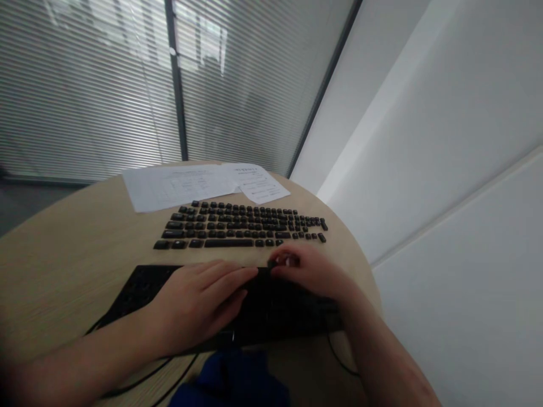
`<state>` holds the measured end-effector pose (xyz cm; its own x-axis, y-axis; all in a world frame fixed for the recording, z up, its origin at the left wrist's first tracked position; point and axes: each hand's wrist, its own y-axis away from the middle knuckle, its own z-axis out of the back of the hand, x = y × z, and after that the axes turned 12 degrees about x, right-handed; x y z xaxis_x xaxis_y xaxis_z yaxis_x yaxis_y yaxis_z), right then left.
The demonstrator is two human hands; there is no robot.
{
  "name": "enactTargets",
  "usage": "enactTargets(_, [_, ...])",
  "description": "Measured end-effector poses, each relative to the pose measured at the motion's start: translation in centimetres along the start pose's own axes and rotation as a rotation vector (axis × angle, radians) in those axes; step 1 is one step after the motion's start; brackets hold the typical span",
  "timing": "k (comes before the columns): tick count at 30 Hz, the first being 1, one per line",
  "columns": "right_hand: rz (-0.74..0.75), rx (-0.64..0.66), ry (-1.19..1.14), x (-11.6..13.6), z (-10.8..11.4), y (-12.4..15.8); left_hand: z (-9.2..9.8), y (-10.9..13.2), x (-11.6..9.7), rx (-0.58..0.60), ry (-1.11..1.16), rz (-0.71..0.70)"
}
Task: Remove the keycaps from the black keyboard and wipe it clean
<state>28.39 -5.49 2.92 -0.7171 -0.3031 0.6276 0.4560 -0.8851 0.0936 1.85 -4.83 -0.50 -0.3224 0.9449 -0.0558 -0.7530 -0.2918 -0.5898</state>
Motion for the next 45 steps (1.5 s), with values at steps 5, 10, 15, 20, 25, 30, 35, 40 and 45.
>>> enactTargets(5, [-0.221, -0.242, 0.284, -6.3, 2.2, -1.2, -0.4, 0.0, 0.3, 0.104, 0.022, 0.106])
enactTargets(10, [-0.265, -0.163, 0.371, -9.3, 1.6, -2.9, -0.7, 0.0, 0.4, 0.208, 0.065, 0.137])
enactTargets(15, [-0.285, -0.076, 0.373, -9.6, 1.0, -3.5, -0.4, 0.0, 0.4, 0.198, 0.063, 0.138])
enactTargets(20, [-0.269, -0.085, 0.366, -9.9, 0.9, -3.6, -0.2, 0.0, 0.5, 0.187, 0.066, 0.119])
enactTargets(25, [-0.241, -0.124, 0.343, -10.4, 0.8, -3.6, -0.2, 0.1, 0.6, 0.183, 0.065, 0.116])
enactTargets(30, [-0.232, -0.174, 0.349, -10.4, 1.1, -3.4, -0.2, 0.0, 0.8, 0.242, 0.052, 0.134])
enactTargets(35, [-0.157, -0.363, 0.352, -9.1, 1.4, -2.9, -0.8, 0.1, 1.1, 0.508, 0.095, 0.048])
enactTargets(40, [-0.092, -0.551, 0.237, -7.5, 1.8, -1.9, -1.9, 0.8, 1.5, 0.634, 0.091, 0.003])
enactTargets(45, [-0.022, -0.702, -0.064, -6.5, 2.8, -0.7, -1.4, 0.7, 1.9, 0.67, 0.107, 0.028])
